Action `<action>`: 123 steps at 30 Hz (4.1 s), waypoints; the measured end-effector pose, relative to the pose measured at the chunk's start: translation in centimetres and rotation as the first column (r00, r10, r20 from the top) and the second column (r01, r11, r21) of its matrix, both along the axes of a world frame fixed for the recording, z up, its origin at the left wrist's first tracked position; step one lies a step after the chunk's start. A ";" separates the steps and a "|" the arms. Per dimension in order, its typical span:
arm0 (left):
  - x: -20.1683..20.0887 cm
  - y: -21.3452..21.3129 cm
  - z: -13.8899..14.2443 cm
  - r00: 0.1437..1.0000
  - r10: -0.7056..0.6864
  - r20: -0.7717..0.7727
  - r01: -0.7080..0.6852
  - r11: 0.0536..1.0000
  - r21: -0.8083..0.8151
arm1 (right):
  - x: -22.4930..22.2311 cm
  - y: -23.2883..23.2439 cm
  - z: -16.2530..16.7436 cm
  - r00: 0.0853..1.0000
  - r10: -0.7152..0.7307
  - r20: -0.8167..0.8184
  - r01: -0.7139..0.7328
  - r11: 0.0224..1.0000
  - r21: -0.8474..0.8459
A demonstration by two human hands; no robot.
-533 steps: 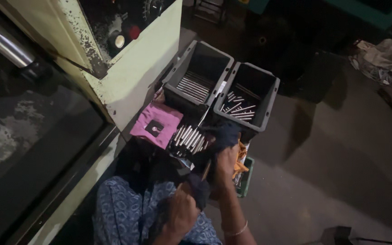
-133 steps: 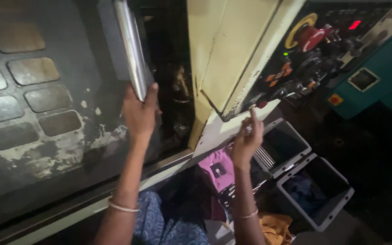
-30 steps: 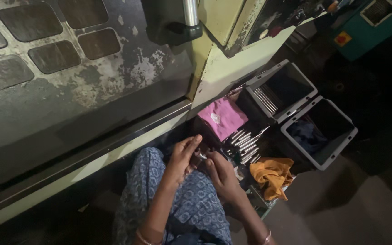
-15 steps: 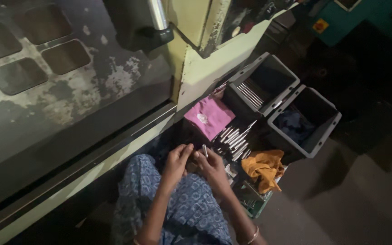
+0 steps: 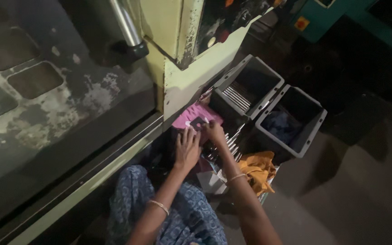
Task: The person repeatedly picks up metal rods from a bin, wipes them with a cloth, and places them back. They also open a machine door to insert a rod into a slot, then close the door and continue wiping more rods.
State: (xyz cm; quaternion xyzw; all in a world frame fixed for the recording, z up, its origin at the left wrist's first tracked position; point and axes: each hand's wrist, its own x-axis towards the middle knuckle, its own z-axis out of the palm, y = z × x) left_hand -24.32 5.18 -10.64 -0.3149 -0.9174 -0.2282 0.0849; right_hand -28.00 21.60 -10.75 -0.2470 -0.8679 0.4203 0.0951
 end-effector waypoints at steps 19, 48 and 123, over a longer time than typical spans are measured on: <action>5.8 -5.7 -6.1 0.876 -0.017 0.483 -0.154 0.937 0.312 | -7.5 10.7 4.7 0.995 0.087 -0.051 -0.087 0.996 -0.007; 7.9 -3.3 -6.3 0.841 -0.287 0.459 -0.047 0.807 0.589 | 5.8 3.8 -3.7 0.972 -0.097 0.216 0.086 0.995 0.060; 5.7 -18.7 -0.5 0.574 -0.608 0.549 -0.364 0.411 0.836 | 13.3 -17.2 5.4 0.894 0.253 -0.370 -0.301 -0.273 -0.914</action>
